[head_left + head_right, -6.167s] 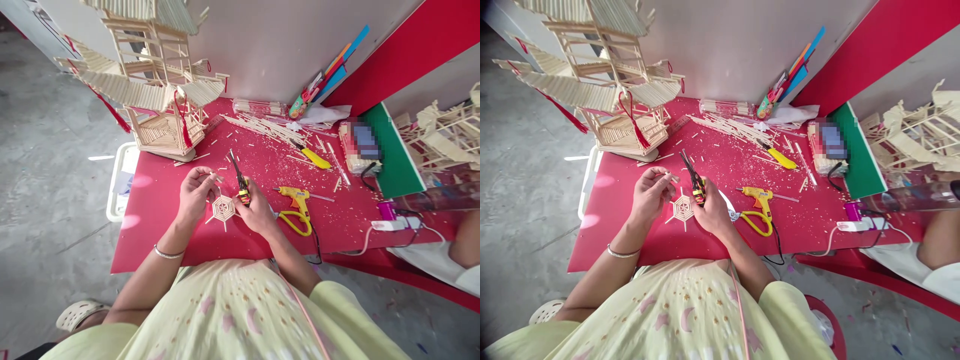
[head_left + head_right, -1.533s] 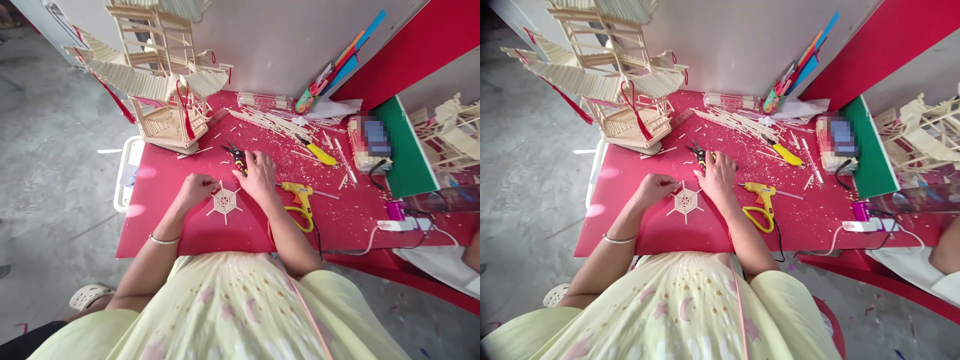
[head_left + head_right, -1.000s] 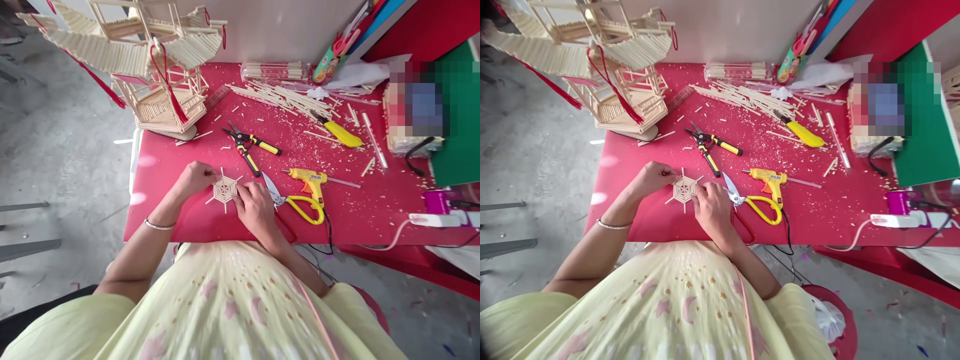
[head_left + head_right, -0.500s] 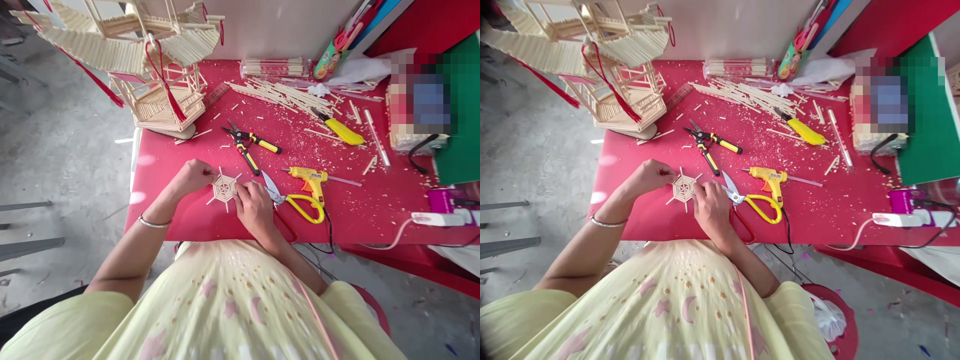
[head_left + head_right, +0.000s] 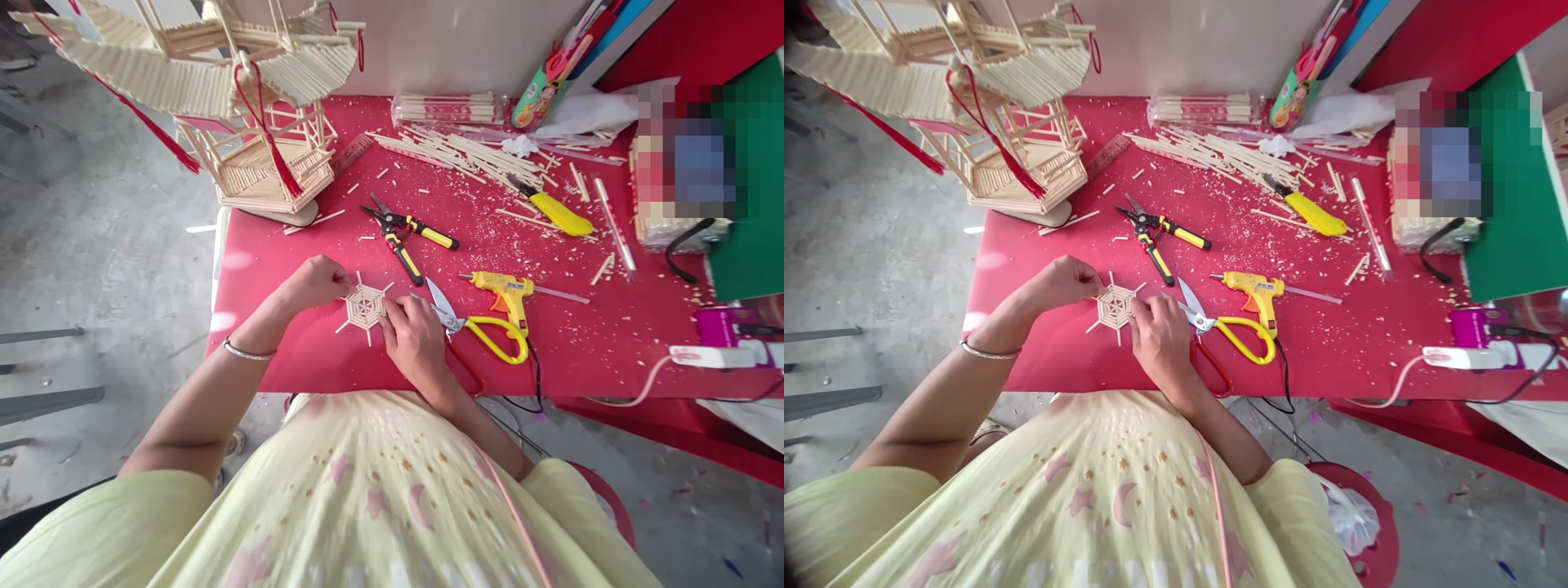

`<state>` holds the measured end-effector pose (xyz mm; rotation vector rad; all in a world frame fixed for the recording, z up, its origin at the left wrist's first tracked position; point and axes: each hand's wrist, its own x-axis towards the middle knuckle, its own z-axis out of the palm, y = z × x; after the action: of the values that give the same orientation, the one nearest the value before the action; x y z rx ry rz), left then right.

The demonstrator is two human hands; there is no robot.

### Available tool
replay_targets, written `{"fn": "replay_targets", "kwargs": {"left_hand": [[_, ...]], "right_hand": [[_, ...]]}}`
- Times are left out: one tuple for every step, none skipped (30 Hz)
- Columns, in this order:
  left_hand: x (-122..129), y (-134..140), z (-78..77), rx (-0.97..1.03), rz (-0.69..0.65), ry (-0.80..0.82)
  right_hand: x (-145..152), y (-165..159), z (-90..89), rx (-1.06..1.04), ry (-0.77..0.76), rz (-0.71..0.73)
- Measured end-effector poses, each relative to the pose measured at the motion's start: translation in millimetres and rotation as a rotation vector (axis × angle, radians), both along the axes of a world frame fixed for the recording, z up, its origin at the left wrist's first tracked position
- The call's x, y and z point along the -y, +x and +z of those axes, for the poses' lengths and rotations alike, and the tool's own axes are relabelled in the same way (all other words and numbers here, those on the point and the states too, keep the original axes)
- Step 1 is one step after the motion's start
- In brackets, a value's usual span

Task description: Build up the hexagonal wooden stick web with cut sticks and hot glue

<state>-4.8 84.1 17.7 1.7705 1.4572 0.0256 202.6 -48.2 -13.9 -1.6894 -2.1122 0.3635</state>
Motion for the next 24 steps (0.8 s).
{"fn": "replay_targets", "kwargs": {"left_hand": [[-0.3, -0.3, -0.8, 0.007, 0.001, -0.004], [-0.6, -0.6, -1.6, 0.014, 0.004, -0.008], [-0.7, -1.0, -2.4, 0.023, 0.006, -0.011], [-0.7, -1.4, -3.1, 0.033, 0.009, -0.015], [-0.5, -1.8, -3.8, 0.042, 0.011, -0.018], [-0.3, -2.2, -4.3, 0.051, 0.011, -0.021], [0.0, -2.6, -4.7, 0.057, 0.012, -0.024], [0.4, -2.9, -5.1, 0.061, 0.014, -0.024], [0.8, -3.2, -5.4, 0.062, 0.018, -0.024], [1.2, -3.4, -5.6, 0.062, 0.022, -0.026], [1.6, -3.5, -5.8, 0.062, 0.027, -0.027], [1.9, -3.6, -6.0, 0.061, 0.031, -0.024], [2.2, -3.6, -6.1, 0.059, 0.033, -0.02], [2.4, -3.6, -6.1, 0.055, 0.033, -0.013], [2.7, -3.4, -6.0, 0.049, 0.031, -0.004], [2.9, -3.1, -5.8, 0.041, 0.031, 0.004], [3.1, -2.8, -5.5, 0.032, 0.031, 0.012], [3.3, -2.4, -5.2, 0.024, 0.032, 0.015], [3.5, -1.9, -4.8, 0.018, 0.033, 0.017], [3.6, -1.5, -4.5, 0.013, 0.035, 0.019], [3.8, -1.1, -4.2, 0.011, 0.037, 0.021], [4.0, -0.7, -3.9, 0.009, 0.038, 0.023], [4.2, -0.4, -3.8, 0.007, 0.038, 0.024], [4.4, -0.2, -3.7, 0.005, 0.04, 0.027]], "right_hand": [[0.1, 0.0, 0.0, 0.0, -0.001, 0.0], [0.1, 0.1, 0.0, 0.0, -0.002, 0.0], [0.1, 0.1, 0.1, 0.0, -0.003, -0.001], [0.1, 0.0, 0.1, 0.0, -0.005, -0.001], [0.1, 0.0, 0.1, 0.001, -0.006, -0.001], [0.0, -0.1, 0.1, 0.002, -0.008, -0.001], [0.0, -0.3, 0.0, 0.004, -0.009, -0.002], [-0.1, -0.4, -0.2, 0.004, -0.009, -0.002], [-0.1, -0.5, -0.3, 0.004, -0.009, -0.003], [-0.1, -0.6, -0.5, 0.002, -0.007, -0.004], [0.0, -0.6, -0.7, 0.0, -0.006, -0.005], [0.1, -0.6, -0.8, -0.002, -0.004, -0.004], [0.2, -0.6, -0.9, -0.003, -0.003, -0.004], [0.3, -0.5, -1.0, -0.003, -0.003, -0.003], [0.4, -0.5, -1.0, -0.001, -0.003, -0.003], [0.4, -0.4, -1.0, 0.001, -0.003, -0.001], [0.4, -0.3, -1.0, 0.004, -0.001, 0.0], [0.3, -0.2, -0.8, 0.007, 0.002, 0.0], [0.2, -0.1, -0.6, 0.009, 0.005, 0.002], [0.0, 0.0, -0.4, 0.012, 0.008, 0.004], [-0.1, 0.1, -0.1, 0.014, 0.01, 0.005], [-0.1, 0.1, 0.0, 0.014, 0.011, 0.005], [-0.2, 0.2, 0.1, 0.015, 0.011, 0.005], [-0.1, 0.2, -0.1, 0.015, 0.009, 0.007]]}}
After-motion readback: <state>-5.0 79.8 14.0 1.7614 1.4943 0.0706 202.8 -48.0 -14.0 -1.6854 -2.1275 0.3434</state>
